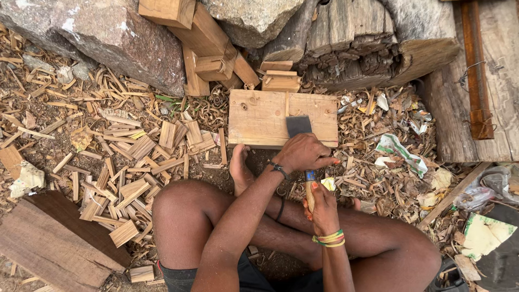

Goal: The person sits cross-legged on the ground and uses a chisel to carve a small wooden block. They repeatedly scrape the surface to create small circular indentations, occasionally pausing to clear away wood shavings.

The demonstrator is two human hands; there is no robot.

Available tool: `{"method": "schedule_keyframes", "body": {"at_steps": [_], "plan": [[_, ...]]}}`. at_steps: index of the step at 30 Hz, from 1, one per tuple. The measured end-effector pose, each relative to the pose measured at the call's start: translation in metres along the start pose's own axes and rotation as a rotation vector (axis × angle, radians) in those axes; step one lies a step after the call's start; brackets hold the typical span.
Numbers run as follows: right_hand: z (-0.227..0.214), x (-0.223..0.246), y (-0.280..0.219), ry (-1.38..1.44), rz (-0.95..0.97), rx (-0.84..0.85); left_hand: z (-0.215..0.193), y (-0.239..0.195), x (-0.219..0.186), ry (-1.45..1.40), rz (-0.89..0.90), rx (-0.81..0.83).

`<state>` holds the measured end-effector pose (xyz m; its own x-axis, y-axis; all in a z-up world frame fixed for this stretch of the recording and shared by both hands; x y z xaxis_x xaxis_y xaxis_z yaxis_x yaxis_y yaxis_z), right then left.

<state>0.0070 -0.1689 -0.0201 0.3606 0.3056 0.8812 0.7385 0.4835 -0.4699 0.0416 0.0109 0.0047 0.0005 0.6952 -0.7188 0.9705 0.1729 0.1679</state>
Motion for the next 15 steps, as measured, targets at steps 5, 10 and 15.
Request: {"method": "schedule_keyframes", "body": {"at_steps": [5,10,15], "plan": [[0.011,-0.002,0.005,-0.055,-0.030,0.002,-0.005,0.001,0.009,-0.002,-0.012,-0.030],[0.019,0.000,0.005,-0.072,-0.039,-0.029,-0.010,0.003,0.016,-0.040,-0.031,-0.012],[0.031,-0.006,0.001,-0.059,-0.032,-0.063,-0.010,0.004,0.023,-0.058,0.000,-0.039]]}}
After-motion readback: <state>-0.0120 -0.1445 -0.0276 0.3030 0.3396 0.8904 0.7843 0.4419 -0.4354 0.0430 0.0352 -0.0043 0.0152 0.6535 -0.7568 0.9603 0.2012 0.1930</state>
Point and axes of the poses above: each hand's wrist, its own y-axis towards the middle knuckle, its own z-axis out of the palm, x = y × z, the point moved 4 cm from there along y, towards the middle knuckle, and after that the axes turned 6 degrees about -z, right-handed, at the moved point
